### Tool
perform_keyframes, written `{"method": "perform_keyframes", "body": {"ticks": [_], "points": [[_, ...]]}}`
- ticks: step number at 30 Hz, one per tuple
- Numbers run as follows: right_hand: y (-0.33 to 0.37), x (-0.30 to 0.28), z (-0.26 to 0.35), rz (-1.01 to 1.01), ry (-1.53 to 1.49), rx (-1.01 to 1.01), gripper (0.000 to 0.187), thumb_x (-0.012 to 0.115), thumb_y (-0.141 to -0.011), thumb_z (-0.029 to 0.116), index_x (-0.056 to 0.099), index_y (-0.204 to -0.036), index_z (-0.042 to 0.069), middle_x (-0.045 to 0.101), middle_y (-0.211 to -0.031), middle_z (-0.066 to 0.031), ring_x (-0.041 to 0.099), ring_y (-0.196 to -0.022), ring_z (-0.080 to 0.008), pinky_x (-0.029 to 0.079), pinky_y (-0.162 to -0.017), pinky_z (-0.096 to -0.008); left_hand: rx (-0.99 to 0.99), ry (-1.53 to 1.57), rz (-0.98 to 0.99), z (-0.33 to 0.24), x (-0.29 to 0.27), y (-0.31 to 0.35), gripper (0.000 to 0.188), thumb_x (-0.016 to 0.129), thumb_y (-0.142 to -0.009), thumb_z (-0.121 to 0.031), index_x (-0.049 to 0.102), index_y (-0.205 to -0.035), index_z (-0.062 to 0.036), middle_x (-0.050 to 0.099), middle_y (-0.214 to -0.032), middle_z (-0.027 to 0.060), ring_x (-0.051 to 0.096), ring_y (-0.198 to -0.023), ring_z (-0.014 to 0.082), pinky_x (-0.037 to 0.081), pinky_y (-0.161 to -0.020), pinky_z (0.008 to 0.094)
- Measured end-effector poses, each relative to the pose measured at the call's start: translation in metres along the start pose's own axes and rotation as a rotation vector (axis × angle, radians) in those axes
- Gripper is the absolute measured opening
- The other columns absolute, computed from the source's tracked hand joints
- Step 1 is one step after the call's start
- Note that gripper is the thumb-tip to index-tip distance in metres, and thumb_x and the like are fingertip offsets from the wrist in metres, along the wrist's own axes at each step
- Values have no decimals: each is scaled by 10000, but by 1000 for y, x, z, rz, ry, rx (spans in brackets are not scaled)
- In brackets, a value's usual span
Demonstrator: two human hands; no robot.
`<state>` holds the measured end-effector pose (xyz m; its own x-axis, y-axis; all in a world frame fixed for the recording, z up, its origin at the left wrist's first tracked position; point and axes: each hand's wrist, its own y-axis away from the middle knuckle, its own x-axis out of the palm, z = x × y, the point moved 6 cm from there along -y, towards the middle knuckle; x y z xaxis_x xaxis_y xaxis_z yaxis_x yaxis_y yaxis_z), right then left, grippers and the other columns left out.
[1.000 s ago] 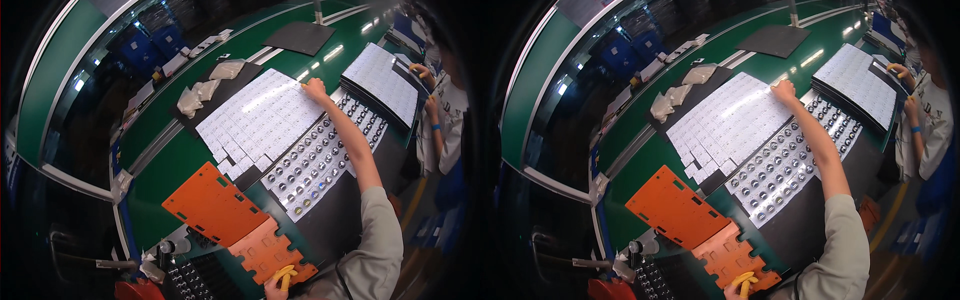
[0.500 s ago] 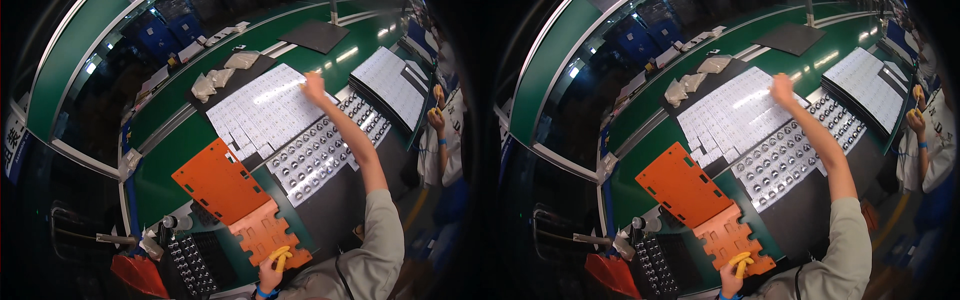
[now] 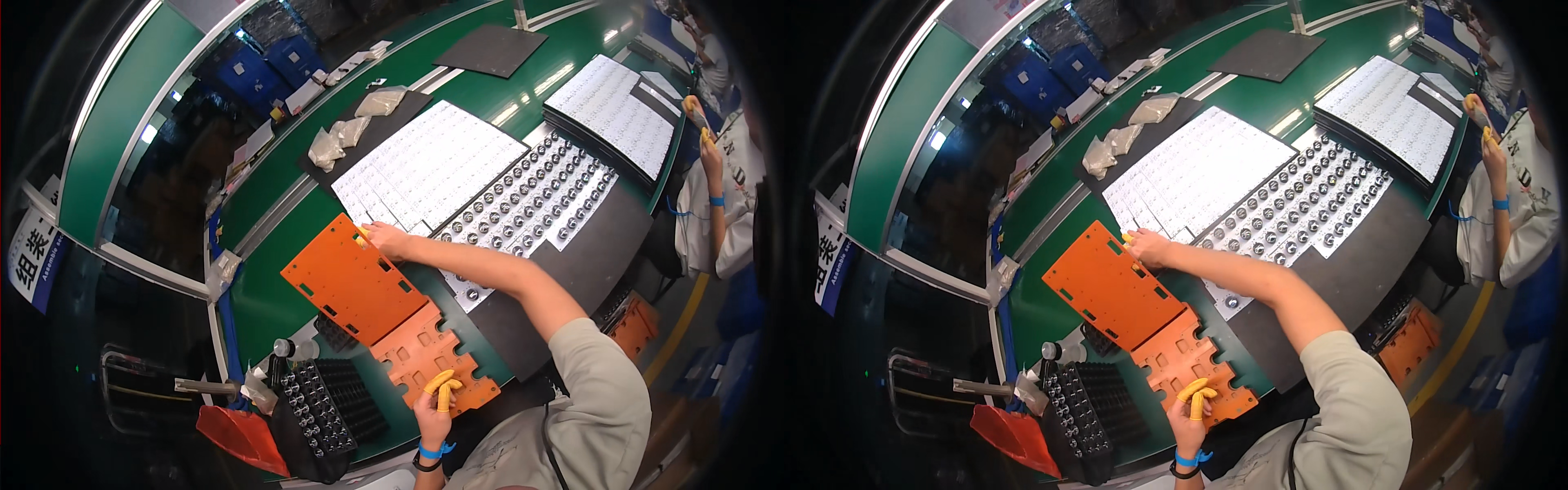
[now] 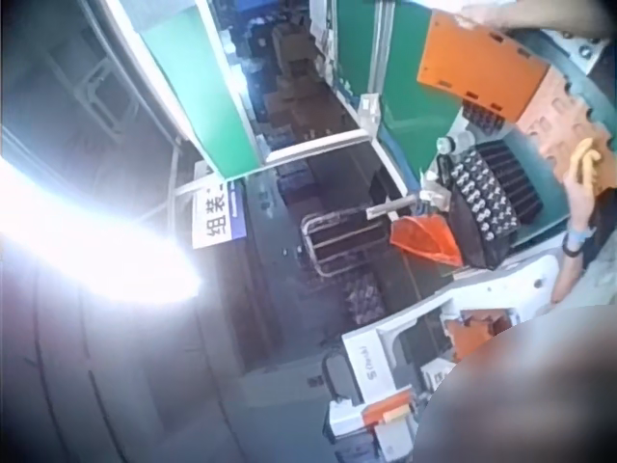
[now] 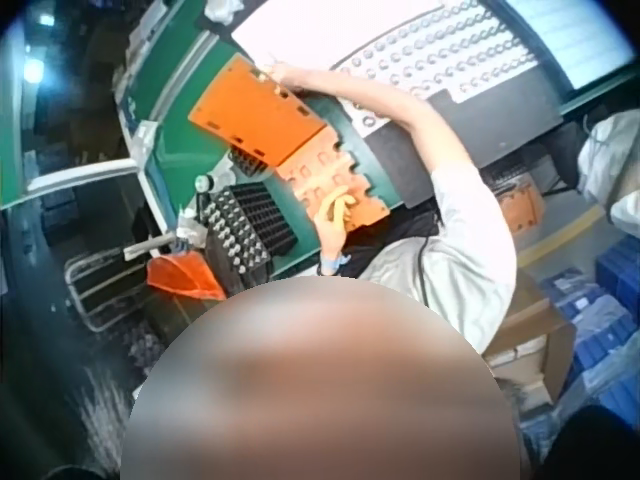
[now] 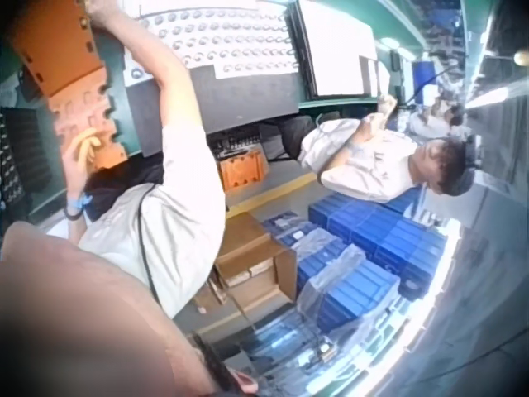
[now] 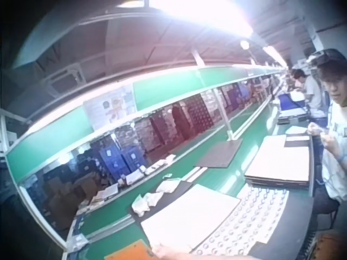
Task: The person wipes small square electronic components with a white cloth. They pick up the components from a tray, wipe them thoroughly, and place them back on the tray. The person also briefly checks a smartwatch on their wrist during the process.
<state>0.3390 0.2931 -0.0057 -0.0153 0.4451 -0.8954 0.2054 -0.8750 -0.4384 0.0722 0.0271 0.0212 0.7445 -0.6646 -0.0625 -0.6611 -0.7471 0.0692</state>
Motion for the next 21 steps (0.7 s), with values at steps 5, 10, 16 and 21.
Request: {"method": "perform_keyframes", "body": {"ticks": [5, 10, 16, 21], "points": [[-28, 16, -4, 66, -110, 108, 138, 641, -814, 206, 672, -889, 94, 689, -980, -127, 651, -985, -303, 507, -833, -421, -4, 10, 11, 3, -2, 0, 277, 573, -986, -54, 622, -1245, 33, 703, -982, 71, 604, -754, 79, 500, -674, 210], [-27, 9, -3, 90, -297, 167, 143, 641, -813, 208, 673, -894, 95, 685, -956, -126, 651, -969, -309, 515, -812, -432, 15, 38, 31, 11, -4, -3, 285, 589, -979, -55, 619, -1246, 40, 703, -1014, 76, 642, -833, 99, 518, -733, 217], [-21, -8, -11, 261, -610, 349, 148, 642, -811, 210, 673, -901, 96, 679, -927, -126, 651, -950, -316, 525, -787, -444, 65, 24, 30, 2, -1, -2, 277, 579, -982, -51, 619, -1240, 43, 700, -1011, 83, 636, -832, 102, 509, -724, 218], [-12, -17, -14, 303, -725, 472, 152, 639, -813, 211, 673, -905, 95, 672, -911, -128, 648, -940, -323, 532, -769, -453, 78, 12, 15, -9, 1, 0, 248, 570, -983, -42, 625, -1200, 65, 702, -965, 118, 616, -779, 106, 485, -686, 214]]}}
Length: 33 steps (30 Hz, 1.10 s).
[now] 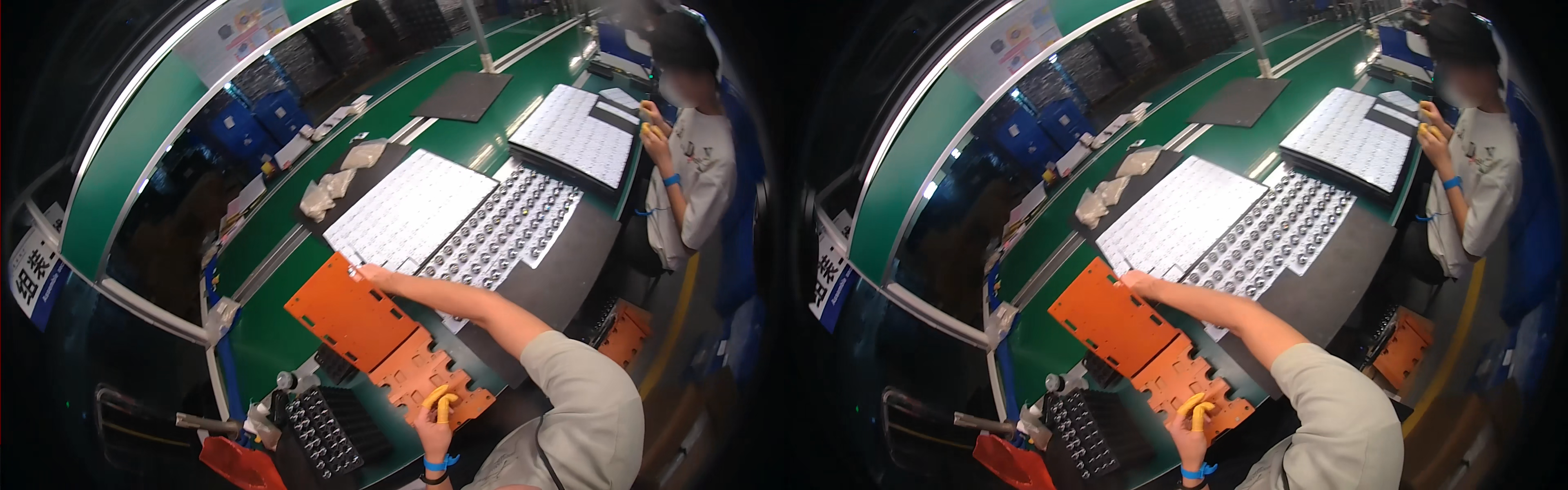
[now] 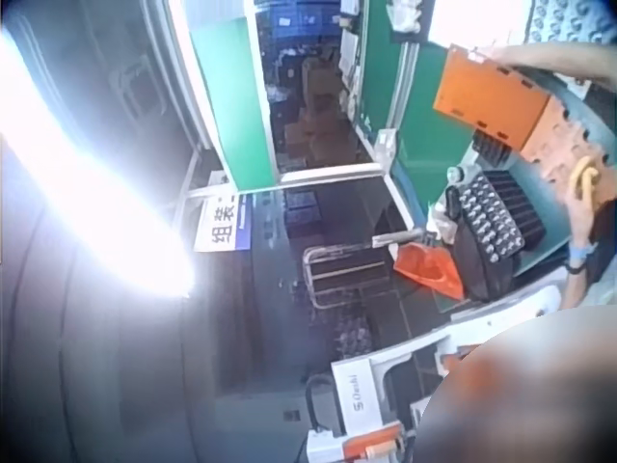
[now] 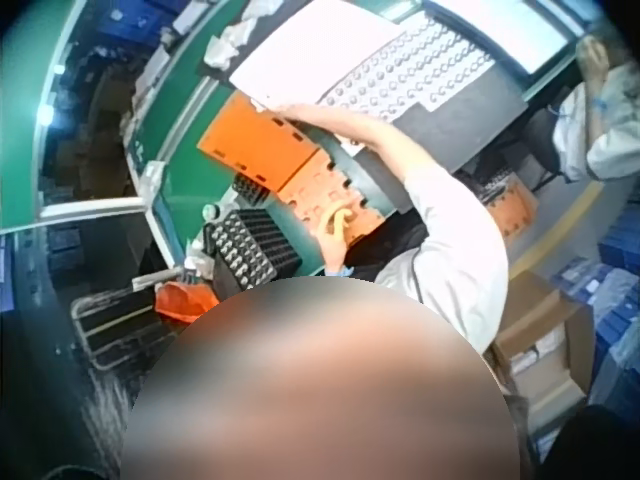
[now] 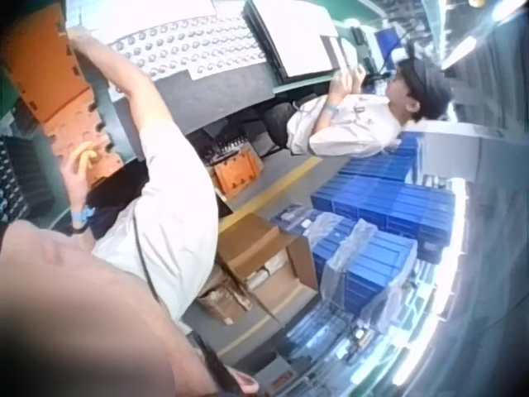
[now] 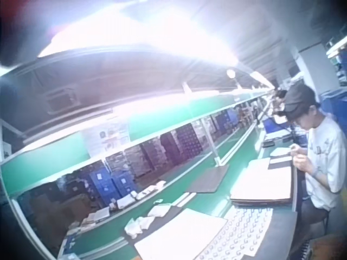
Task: The person wipes small square electronic components with a white cloth. They pick up the components from a tray, wipe them thoroughly, and place them back on the tray. The person also briefly checks a smartwatch on their wrist during the process.
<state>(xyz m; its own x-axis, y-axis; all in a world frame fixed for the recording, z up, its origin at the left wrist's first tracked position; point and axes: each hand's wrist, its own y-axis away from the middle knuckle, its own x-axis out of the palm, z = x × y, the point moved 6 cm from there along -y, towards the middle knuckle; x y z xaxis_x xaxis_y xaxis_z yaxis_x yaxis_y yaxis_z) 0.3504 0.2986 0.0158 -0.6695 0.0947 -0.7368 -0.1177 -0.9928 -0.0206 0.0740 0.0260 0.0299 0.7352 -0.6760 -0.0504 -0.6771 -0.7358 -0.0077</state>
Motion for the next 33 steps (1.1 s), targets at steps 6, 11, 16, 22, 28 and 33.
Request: {"method": "perform_keyframes", "body": {"ticks": [6, 11, 16, 22, 28, 33], "points": [[-12, 12, -5, -223, 183, -184, 154, 618, -827, 207, 669, -906, 86, 651, -936, -139, 630, -957, -333, 537, -755, -458, 9, 19, -23, 4, 1, 0, 231, 544, -996, -41, 615, -1188, 64, 701, -943, 128, 605, -731, 106, 472, -665, 210], [-15, 17, -7, -322, 258, -272, 158, 600, -838, 205, 665, -906, 78, 633, -956, -149, 615, -970, -341, 541, -744, -462, 42, -100, -36, -3, -1, 1, 233, 553, -993, -52, 624, -1190, 50, 696, -926, 109, 595, -719, 96, 469, -660, 210], [-22, 27, -22, -374, 443, -343, 180, 606, -839, 235, 646, -922, 80, 599, -994, -151, 571, -1040, -312, 544, -740, -428, 27, -30, -38, 2, -1, 0, 235, 549, -996, -55, 630, -1195, 41, 695, -915, 105, 595, -715, 95, 477, -652, 217], [-19, 43, -2, -396, 494, -259, 192, 620, -816, 235, 652, -927, 82, 608, -994, -149, 584, -1027, -312, 548, -726, -413, -24, -14, -68, 7, -8, 6, 259, 540, -1004, -61, 617, -1222, 56, 697, -984, 112, 600, -755, 94, 485, -692, 210], [-15, 29, -4, -386, 479, -162, 204, 619, -815, 226, 659, -947, 75, 608, -1008, -157, 590, -1026, -319, 553, -727, -410, -24, -10, -46, 5, -5, 1, 267, 558, -1008, -112, 623, -1217, 41, 690, -924, 97, 584, -698, 86, 459, -607, 208], [-32, 25, -5, -381, 496, -148, 216, 618, -815, 219, 664, -963, 69, 608, -1020, -164, 595, -1026, -325, 557, -728, -408, -1, -26, -23, 10, -6, 2, 263, 545, -1009, -86, 618, -1226, 43, 694, -950, 92, 583, -717, 86, 469, -639, 209]]}}
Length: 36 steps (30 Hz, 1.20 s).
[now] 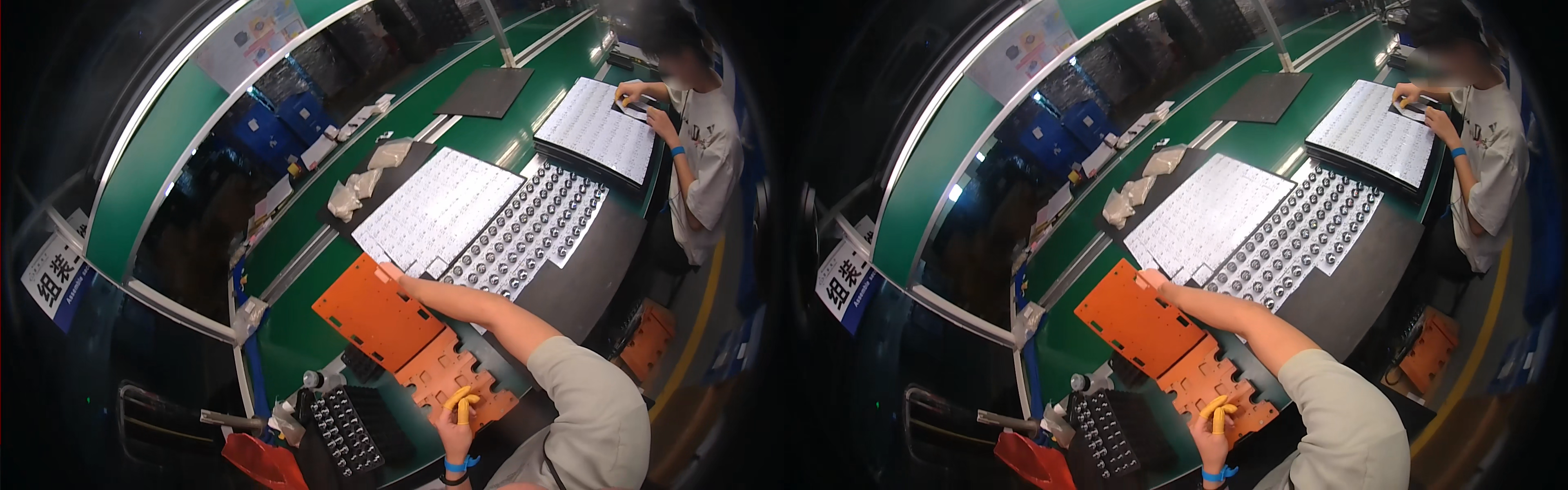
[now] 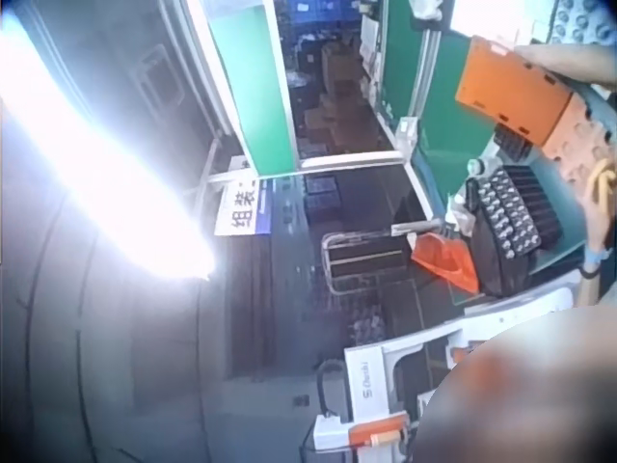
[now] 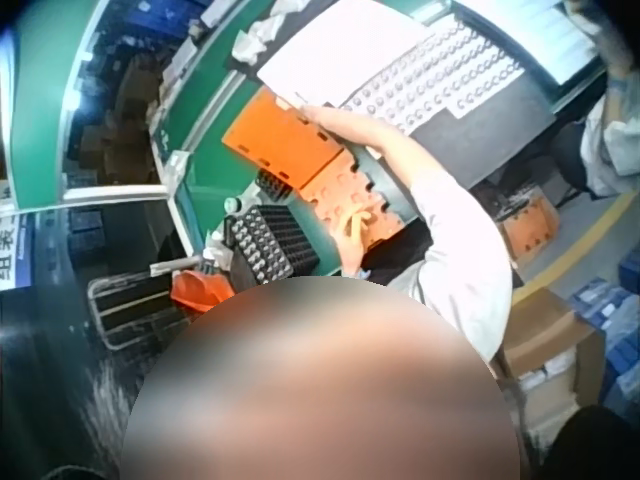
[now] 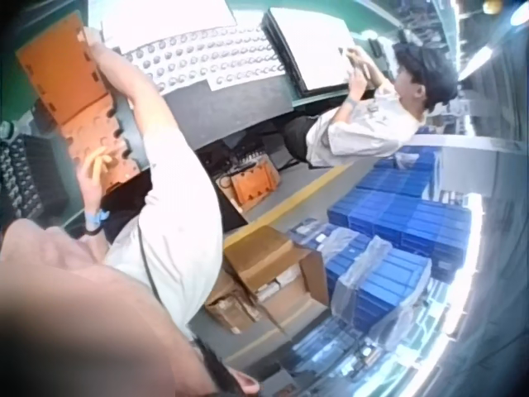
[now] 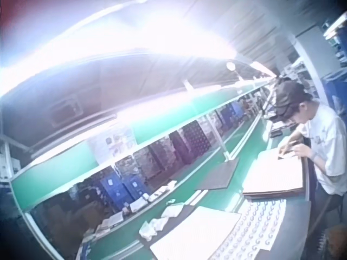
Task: The person wipes small square electronic components with a white cloth. They pick up the components from a tray, wipe them thoroughly, and place them back on the tray. The person also briefly checks a smartwatch on their wrist during the process.
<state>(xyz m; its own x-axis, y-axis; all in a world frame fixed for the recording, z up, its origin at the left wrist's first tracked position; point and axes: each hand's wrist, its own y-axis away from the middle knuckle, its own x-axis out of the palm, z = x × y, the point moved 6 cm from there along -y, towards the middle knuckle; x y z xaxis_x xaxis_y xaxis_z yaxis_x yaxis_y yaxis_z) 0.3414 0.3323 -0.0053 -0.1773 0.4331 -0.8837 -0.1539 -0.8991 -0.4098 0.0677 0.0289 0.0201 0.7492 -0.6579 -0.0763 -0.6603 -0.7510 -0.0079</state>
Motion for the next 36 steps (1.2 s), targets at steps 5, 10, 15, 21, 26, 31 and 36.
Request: {"method": "perform_keyframes", "body": {"ticks": [5, 10, 15, 21, 26, 31, 36], "points": [[4, -10, -10, 1, 29, 23, 228, 618, -815, 211, 669, -980, 62, 607, -1032, -171, 600, -1025, -330, 560, -730, -405, -19, 45, 35, -1, 3, -1, 265, 549, -1001, -65, 622, -1237, 30, 697, -974, 70, 581, -751, 75, 482, -689, 210], [11, -6, -4, 4, 56, 44, 241, 617, -814, 203, 675, -997, 56, 607, -1044, -178, 605, -1024, -336, 564, -731, -403, 4, 59, 42, 3, 2, -2, 271, 550, -1000, -64, 621, -1245, 26, 694, -969, 60, 579, -750, 74, 483, -689, 211], [-6, 20, -9, 6, 76, 119, 255, 615, -818, 193, 678, -1009, 37, 605, -1063, -194, 609, -1027, -350, 571, -736, -402, -17, 62, 38, 2, 1, -1, 275, 552, -1000, -67, 620, -1250, 24, 694, -963, 53, 574, -743, 72, 481, -689, 209], [-23, 31, -14, 85, 57, 132, 198, 616, -819, 172, 693, -903, 9, 674, -955, -192, 680, -884, -332, 585, -709, -385, -15, 55, 30, 0, 1, -5, 276, 555, -1000, -74, 618, -1249, 26, 696, -960, 53, 568, -722, 63, 483, -666, 208], [-16, -22, 22, 252, -6, 25, 148, 611, -818, 159, 692, -844, 37, 695, -893, -161, 696, -832, -307, 579, -688, -369, -44, 78, -22, -1, -2, 1, 272, 538, -1008, -79, 620, -1239, 38, 692, -947, 63, 559, -712, 66, 471, -654, 207], [6, -77, 4, -90, 236, -249, 106, 596, -810, 128, 668, -796, 52, 702, -837, -127, 702, -830, -286, 566, -654, -386, -36, 82, -9, -1, 1, -4, 267, 535, -1006, -77, 629, -1226, 39, 691, -928, 59, 557, -701, 67, 469, -641, 207], [29, -71, -16, -81, 222, -406, 94, 608, -801, 130, 645, -787, 44, 673, -823, -127, 686, -804, -291, 567, -654, -377, -16, 36, -1, -3, 1, -4, 268, 538, -1007, -84, 626, -1221, 51, 683, -906, 70, 561, -686, 73, 464, -616, 208]]}}
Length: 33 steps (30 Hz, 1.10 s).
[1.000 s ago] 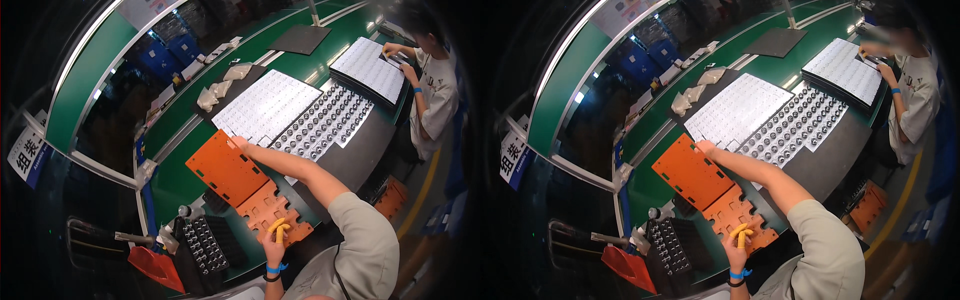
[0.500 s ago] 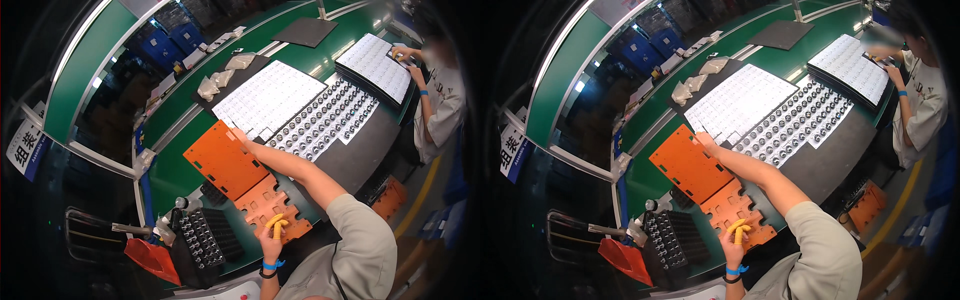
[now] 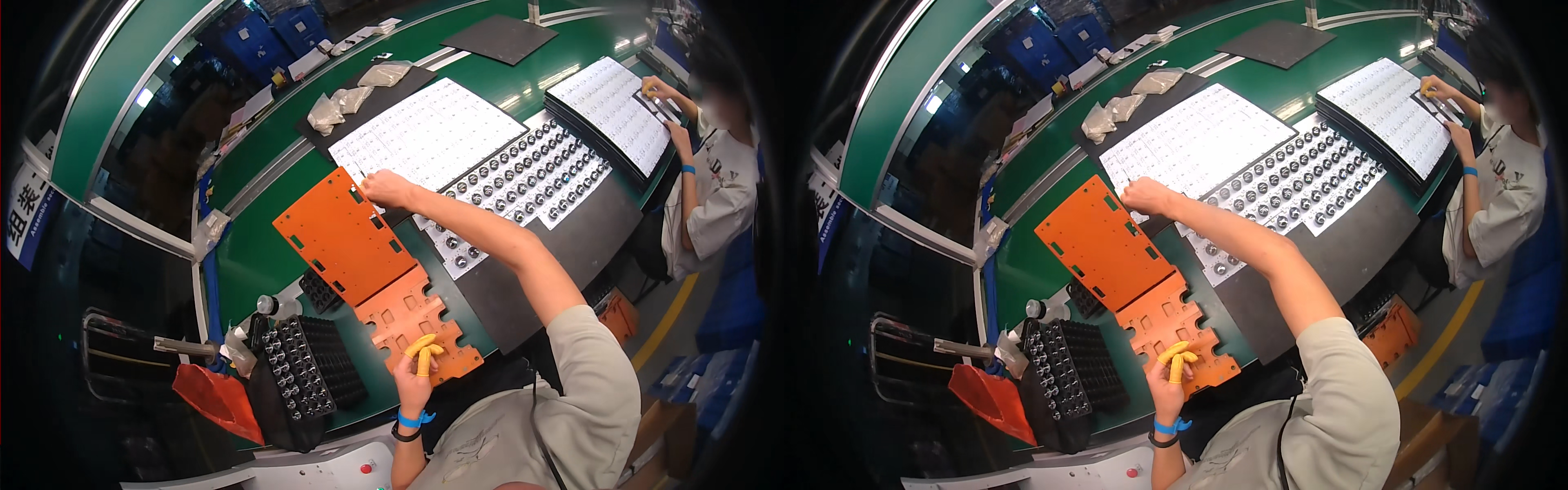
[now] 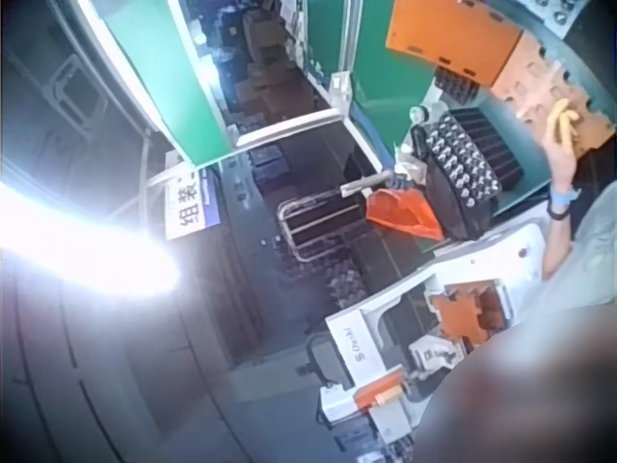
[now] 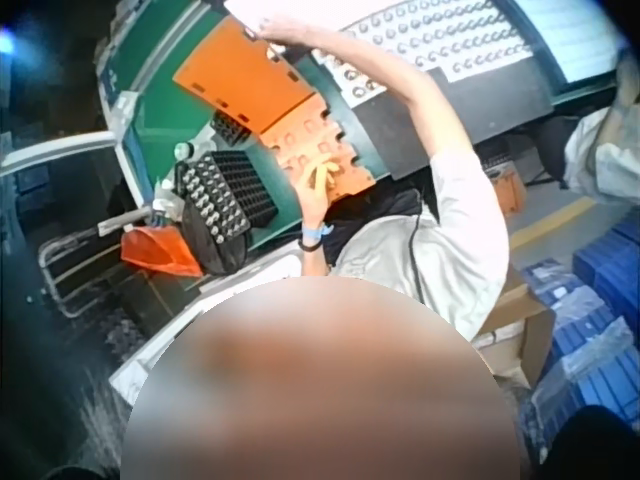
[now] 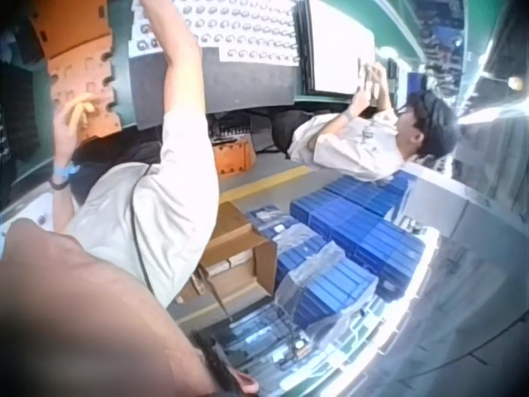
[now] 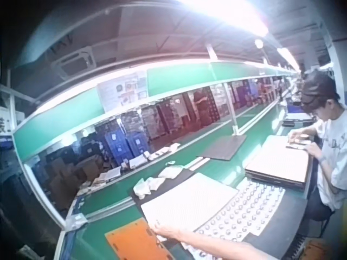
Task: The person wipes small square electronic components with a white cloth. They pick up the components from a tray, wipe them thoroughly, and place them back on the tray. The person also briefly checks a smartwatch on their wrist during the process.
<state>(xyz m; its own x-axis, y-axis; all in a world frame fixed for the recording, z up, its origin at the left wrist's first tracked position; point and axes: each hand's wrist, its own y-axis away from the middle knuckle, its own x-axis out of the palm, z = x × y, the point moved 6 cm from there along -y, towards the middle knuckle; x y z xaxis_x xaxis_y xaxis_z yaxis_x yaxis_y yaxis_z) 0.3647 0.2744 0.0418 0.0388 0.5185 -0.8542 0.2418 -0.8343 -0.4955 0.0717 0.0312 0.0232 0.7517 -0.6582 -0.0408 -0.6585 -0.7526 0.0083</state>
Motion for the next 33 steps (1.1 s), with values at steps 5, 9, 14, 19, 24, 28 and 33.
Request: {"method": "perform_keyframes", "body": {"ticks": [5, 9, 14, 19, 24, 28, 33], "points": [[19, 36, 24, 83, -84, 49, 150, 615, -831, 161, 630, -892, 25, 659, -907, -148, 695, -847, -290, 570, -696, -374, 5, 9, 4, -1, 1, -1, 264, 532, -1006, -78, 633, -1225, 31, 692, -921, 60, 556, -687, 69, 467, -628, 211], [17, 27, 27, 107, -128, 148, 224, 630, -838, 209, 605, -967, 27, 646, -923, -156, 675, -874, -301, 568, -708, -381, -7, 15, -47, -1, -2, 1, 268, 527, -1007, -77, 632, -1233, 19, 696, -936, 55, 555, -690, 66, 468, -640, 209], [18, 38, 28, 47, -126, 245, 231, 637, -820, 196, 600, -967, 21, 638, -944, -162, 660, -880, -294, 571, -724, -371, 4, 26, -39, 1, 1, -3, 274, 535, -997, -69, 633, -1240, 12, 694, -921, 41, 560, -702, 61, 474, -647, 204], [16, 62, 18, -10, -19, 152, 151, 599, -833, 141, 632, -928, 29, 661, -914, -128, 670, -855, -270, 574, -711, -354, -4, 11, -19, 1, 2, -2, 275, 552, -999, -93, 632, -1243, 7, 687, -933, 40, 558, -701, 56, 473, -641, 199], [-5, 43, 34, 17, -57, -50, 110, 576, -835, 127, 650, -798, 55, 694, -795, -107, 703, -728, -267, 574, -632, -360, 42, -14, -58, 0, -2, 1, 263, 524, -1015, -90, 630, -1225, 25, 687, -926, 64, 562, -679, 63, 461, -597, 194], [3, 51, 10, 45, -58, -89, 128, 573, -822, 118, 648, -740, 55, 707, -771, -120, 714, -720, -275, 575, -607, -369, 31, 16, -36, -2, 1, -4, 268, 528, -1014, -92, 627, -1236, 20, 689, -930, 58, 561, -690, 63, 466, -617, 196], [18, 40, 25, 200, -8, -190, 156, 541, -847, 121, 648, -764, 44, 704, -798, -140, 711, -763, -308, 579, -653, -398, 8, 21, -43, 1, -1, 1, 278, 535, -1015, -106, 624, -1249, 16, 691, -938, 42, 553, -712, 59, 473, -653, 209]]}}
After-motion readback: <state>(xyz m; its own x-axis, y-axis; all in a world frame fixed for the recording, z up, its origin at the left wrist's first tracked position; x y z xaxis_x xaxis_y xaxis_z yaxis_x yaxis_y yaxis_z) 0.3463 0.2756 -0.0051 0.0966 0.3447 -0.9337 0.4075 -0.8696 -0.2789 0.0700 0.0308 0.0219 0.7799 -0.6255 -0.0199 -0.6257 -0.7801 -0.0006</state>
